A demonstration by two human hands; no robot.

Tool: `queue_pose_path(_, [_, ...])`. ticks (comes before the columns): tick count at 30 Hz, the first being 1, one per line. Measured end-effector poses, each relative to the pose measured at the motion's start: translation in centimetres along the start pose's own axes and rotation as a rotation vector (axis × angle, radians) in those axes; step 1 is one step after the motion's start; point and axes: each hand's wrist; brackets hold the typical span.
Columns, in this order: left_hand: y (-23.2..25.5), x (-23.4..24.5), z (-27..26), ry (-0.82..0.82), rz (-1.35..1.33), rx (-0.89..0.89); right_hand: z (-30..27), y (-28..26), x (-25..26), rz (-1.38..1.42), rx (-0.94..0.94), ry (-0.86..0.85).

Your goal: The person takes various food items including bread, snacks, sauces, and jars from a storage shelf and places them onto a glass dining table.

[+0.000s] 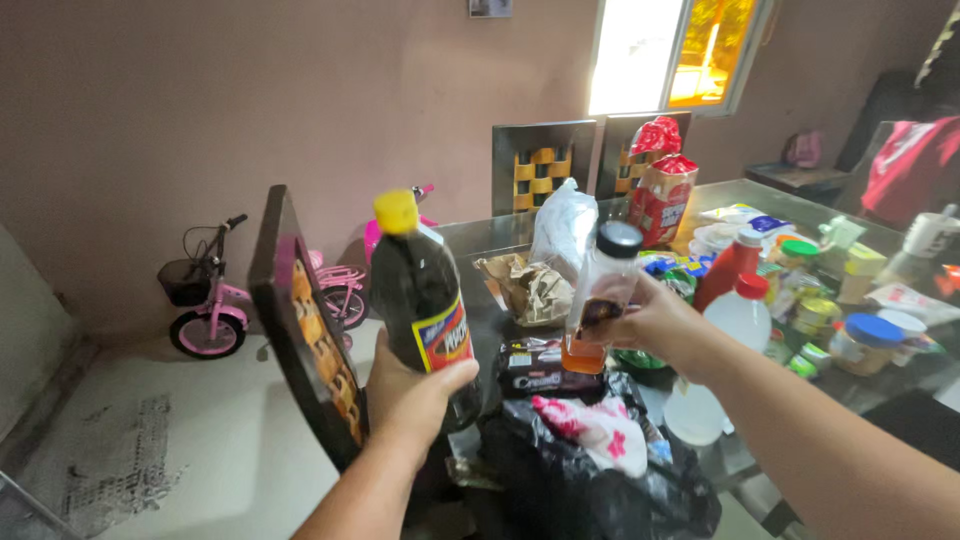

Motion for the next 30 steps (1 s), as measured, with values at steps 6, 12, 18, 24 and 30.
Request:
queue_pose_path(6, [-7.0, -3.5, 4.6, 0.045, -0.003, 0.05, 6.4, 3.3, 0.3, -0.109, -0.018, 0.081])
queue_pose_path(12, [-12.6, -5.7, 11.4, 0.0, 0.116, 0.138, 15.2, 8.3, -0.8, 0.109, 0.004, 0.025])
queue_pose_path(18, [-17.3, -8.5, 17.8, -0.099, 0.094, 0.196, 23.7, 12.8, -3.2, 0.04, -0.081, 0.09])
queue_pose_path(24, [-19.3, -9.9, 21.8, -0.178, 0.026, 0.122, 28.8, 14.7, -5.5, -0.068, -0.107, 0.095])
queue_pose_path(30, [-18.5, -9.9, 23.1, -0.265, 0.091, 0.183, 30.0, 15.7, -6.4, -0.225, -0.154, 0.081])
Point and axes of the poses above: each hand's wrist, its own z-axis towards the middle knuckle, its own x-axis out of the back of the hand, y = z × x, and after that the axes turned 7 degrees about -y, right-handed
